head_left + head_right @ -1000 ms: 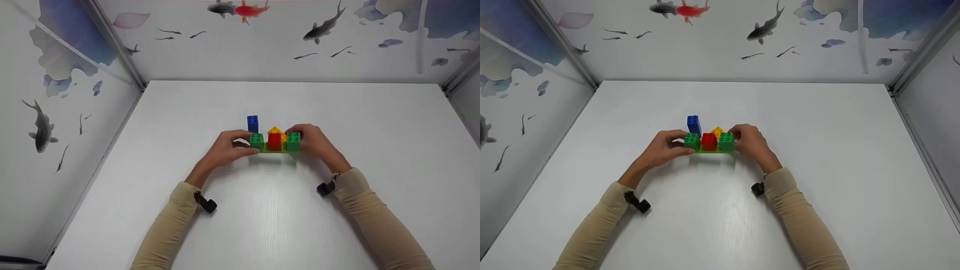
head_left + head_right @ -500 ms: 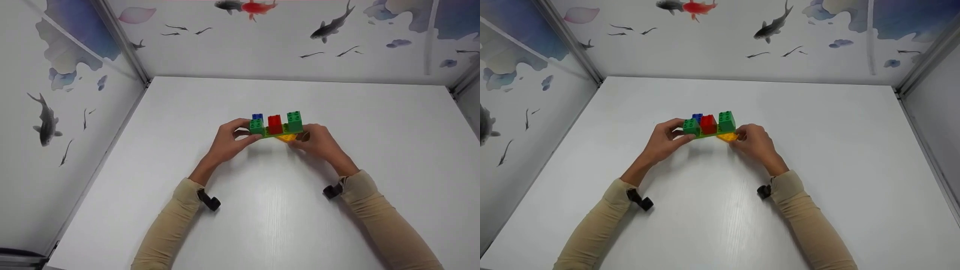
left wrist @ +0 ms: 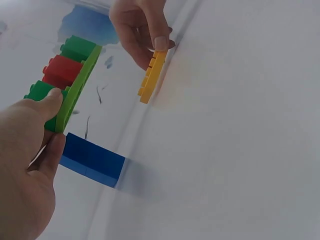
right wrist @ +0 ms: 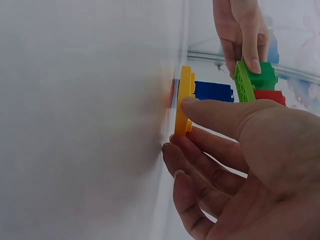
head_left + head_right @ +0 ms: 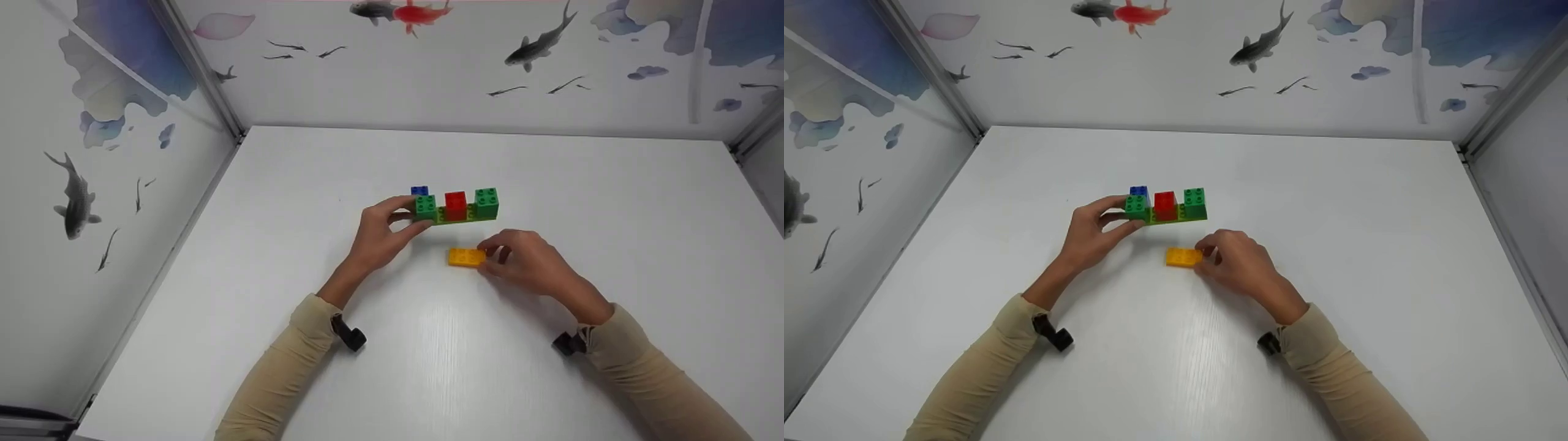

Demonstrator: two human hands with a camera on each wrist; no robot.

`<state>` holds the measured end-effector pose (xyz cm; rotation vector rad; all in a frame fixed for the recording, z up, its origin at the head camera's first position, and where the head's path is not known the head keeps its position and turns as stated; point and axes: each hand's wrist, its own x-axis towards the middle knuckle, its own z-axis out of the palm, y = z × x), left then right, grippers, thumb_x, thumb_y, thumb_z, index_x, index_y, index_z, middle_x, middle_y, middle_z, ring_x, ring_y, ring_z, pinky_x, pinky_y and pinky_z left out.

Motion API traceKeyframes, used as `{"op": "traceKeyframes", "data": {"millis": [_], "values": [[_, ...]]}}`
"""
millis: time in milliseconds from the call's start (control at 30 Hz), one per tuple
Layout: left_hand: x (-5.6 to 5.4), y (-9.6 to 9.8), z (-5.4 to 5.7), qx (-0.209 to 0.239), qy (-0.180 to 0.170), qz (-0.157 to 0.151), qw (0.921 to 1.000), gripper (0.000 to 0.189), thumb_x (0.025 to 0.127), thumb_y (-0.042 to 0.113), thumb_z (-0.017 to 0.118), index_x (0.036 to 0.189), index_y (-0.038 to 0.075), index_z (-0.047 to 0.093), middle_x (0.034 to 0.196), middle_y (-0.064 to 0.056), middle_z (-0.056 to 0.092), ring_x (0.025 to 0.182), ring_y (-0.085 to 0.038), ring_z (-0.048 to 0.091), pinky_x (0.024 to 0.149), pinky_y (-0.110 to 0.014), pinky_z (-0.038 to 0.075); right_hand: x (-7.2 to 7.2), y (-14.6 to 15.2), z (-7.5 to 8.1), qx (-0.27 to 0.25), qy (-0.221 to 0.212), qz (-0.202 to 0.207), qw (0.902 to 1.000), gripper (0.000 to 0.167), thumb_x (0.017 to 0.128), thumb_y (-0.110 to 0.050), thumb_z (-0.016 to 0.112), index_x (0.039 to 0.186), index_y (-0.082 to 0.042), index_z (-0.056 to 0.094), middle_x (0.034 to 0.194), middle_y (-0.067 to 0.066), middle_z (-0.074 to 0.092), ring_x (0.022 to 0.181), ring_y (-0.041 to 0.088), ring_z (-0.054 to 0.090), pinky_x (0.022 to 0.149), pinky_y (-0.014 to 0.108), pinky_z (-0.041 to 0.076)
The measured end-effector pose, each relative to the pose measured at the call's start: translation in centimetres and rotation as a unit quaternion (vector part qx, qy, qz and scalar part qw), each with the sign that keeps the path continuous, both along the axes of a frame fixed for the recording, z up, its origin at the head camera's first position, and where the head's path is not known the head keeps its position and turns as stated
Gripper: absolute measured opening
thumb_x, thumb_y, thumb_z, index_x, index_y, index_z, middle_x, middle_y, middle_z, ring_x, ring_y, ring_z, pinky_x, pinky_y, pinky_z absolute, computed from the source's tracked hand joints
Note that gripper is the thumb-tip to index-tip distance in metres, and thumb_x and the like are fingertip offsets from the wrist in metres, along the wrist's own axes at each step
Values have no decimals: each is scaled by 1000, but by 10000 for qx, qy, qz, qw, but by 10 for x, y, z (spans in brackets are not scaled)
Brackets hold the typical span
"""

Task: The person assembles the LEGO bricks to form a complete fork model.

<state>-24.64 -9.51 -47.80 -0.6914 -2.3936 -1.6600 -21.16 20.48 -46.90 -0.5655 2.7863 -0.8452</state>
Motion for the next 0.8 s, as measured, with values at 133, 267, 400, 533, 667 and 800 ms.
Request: {"op": "traceKeyframes", "data": {"millis": [133,267,400,533,667,800], "values": [[3,5,-1,-40,6,-14,10000,47,97,25,84,140,14,72,131,-1,77,120,-16,72,107,-42,62,11,-1,0,150,142,148,9997,31,94,-18,85,124,-12,82,108,1,79,91,18,66,81,33,58],[6,10,-1,-17,3,-100,9999,48,96,24,84,141,14,71,133,-3,76,122,-17,73,106,-42,62,16,-1,-1,244,242,225,9992,31,92,-19,87,123,-14,82,106,0,78,89,17,65,78,32,56],[8,14,-2,-70,-7,-200,9998,50,97,24,84,143,14,70,135,-4,75,122,-18,74,107,-43,61,16,1,-1,192,143,297,9993,37,91,-25,89,125,-14,81,106,1,76,87,17,64,75,29,56],[10,15,-3,-126,-15,-176,9998,51,97,24,84,144,13,69,136,-4,75,122,-18,75,108,-42,61,14,6,-1,37,-27,348,9994,44,91,-34,90,128,-12,80,107,1,76,86,16,64,74,27,57],[10,14,-3,-122,17,-180,9998,50,97,24,84,144,13,69,135,-4,75,121,-17,75,107,-41,62,12,17,-1,-109,-62,198,9997,48,95,-38,86,133,-9,77,111,4,79,89,17,68,76,26,59],[9,13,-3,-191,16,-343,9992,49,97,26,84,143,14,70,134,-2,76,120,-16,74,106,-41,62,13,32,1,-397,84,-197,9990,57,97,-41,83,141,-7,69,119,10,78,95,22,73,77,27,60]]}}
